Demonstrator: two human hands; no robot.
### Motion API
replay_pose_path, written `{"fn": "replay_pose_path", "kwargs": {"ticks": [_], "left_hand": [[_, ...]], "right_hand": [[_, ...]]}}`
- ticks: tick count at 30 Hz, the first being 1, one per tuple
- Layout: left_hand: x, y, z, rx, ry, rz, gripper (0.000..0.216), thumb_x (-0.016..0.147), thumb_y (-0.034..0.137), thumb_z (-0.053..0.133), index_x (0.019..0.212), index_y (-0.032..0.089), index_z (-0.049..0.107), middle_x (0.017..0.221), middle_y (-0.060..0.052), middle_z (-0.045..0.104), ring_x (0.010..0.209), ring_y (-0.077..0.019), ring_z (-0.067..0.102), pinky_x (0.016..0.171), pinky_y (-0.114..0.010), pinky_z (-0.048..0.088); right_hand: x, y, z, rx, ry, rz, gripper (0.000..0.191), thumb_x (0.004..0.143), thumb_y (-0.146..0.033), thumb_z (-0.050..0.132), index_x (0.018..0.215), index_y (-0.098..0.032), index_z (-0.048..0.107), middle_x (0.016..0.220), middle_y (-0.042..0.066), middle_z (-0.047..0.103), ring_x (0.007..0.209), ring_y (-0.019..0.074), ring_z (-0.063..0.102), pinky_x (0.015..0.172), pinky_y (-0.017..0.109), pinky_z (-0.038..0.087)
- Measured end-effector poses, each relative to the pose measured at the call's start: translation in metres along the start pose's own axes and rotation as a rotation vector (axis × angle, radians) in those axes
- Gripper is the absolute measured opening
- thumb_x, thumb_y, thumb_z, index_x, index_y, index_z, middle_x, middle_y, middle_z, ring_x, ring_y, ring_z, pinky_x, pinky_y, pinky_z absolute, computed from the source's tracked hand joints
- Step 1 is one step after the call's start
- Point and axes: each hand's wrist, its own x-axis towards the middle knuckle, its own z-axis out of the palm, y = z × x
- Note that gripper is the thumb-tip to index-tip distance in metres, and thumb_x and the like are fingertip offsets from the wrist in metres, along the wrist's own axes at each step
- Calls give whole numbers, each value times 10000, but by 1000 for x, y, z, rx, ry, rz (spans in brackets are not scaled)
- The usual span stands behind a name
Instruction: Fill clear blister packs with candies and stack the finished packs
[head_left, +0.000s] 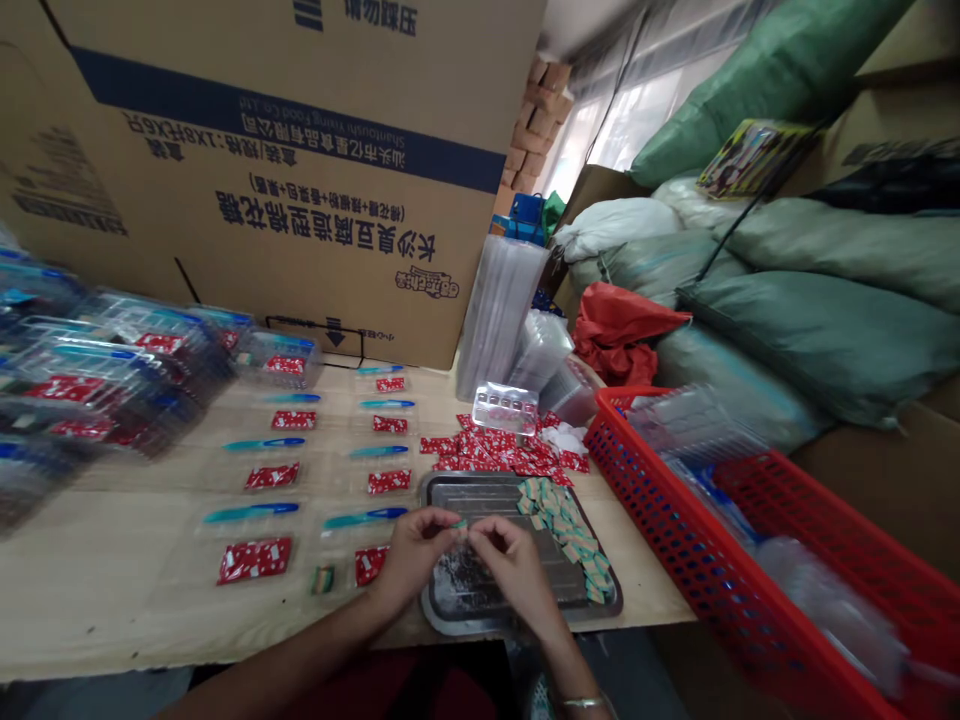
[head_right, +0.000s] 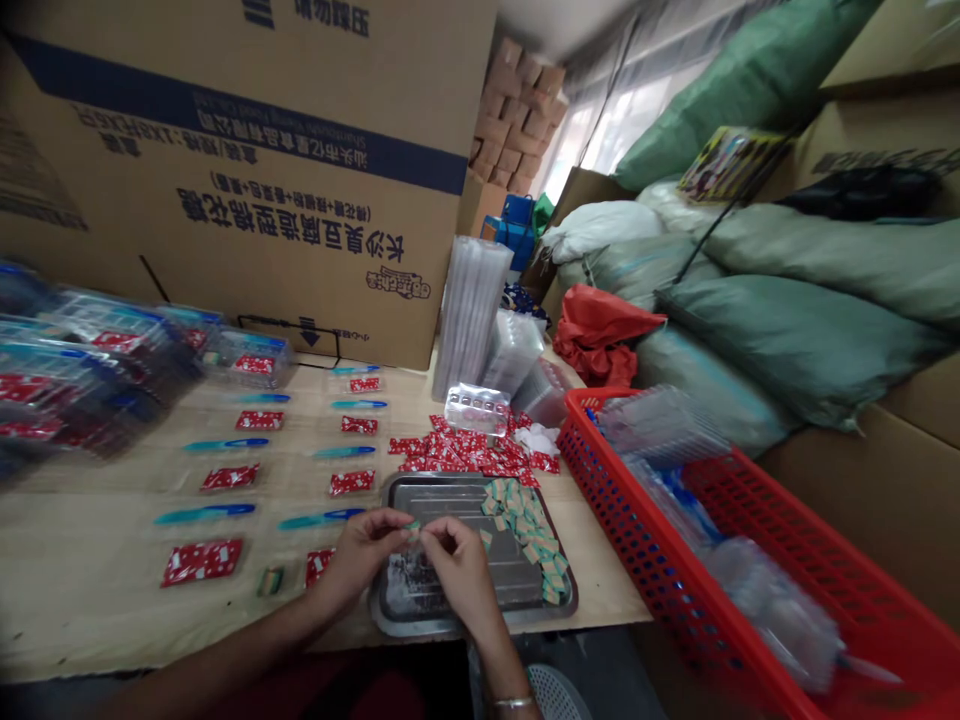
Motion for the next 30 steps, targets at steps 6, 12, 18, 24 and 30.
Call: {"fn": "replay_pose_path", "kwargs": {"ticks": [6, 12, 18, 24, 30], "left_hand": [[0, -5, 1, 0, -15, -50, 304, 457, 313, 779, 684, 153, 657, 655, 15, 623, 564, -123, 560, 560, -261, 488], [-1, -14, -1, 82, -69, -19, 221, 512, 292, 731, 657, 148, 648, 617, 15, 601, 550, -117, 540, 555, -254, 486], [0, -16, -6, 49, -100, -6, 220, 534, 277, 716, 698, 149, 647, 683, 4, 599, 591, -131, 545, 572, -278, 506], [-2, -17, -8, 137, -130, 53, 139, 588, 236, 666, 692, 144, 652, 630, -5, 608, 575, -138, 554, 559, -247, 455], [-5, -10, -6, 133, -247, 96, 183, 639, 284, 660, 756, 146, 691, 717, -33, 661, 645, -152, 586, 639, -260, 467]], "right_hand": [[-12, 5, -21, -776, -161, 44, 174, 769, -116, 493, 825, -191, 640, 894, 59, 585, 823, 184, 583, 699, 249, 389], [-11, 5, -10, -853, -271, 54, 214, 755, -46, 464, 870, -168, 598, 904, 69, 593, 844, 180, 569, 731, 242, 376], [-11, 8, -14, -694, -271, 18, 202, 691, -31, 469, 784, -173, 578, 829, 49, 580, 800, 181, 543, 708, 259, 363], [-12, -1, -2, -53, -154, -25, 156, 786, -323, 508, 752, -178, 555, 682, 6, 561, 657, 156, 528, 601, 245, 388], [-6, -5, 17, 113, 29, -20, 240, 718, -407, 618, 689, -179, 547, 614, -4, 556, 579, 142, 512, 541, 236, 403]]}}
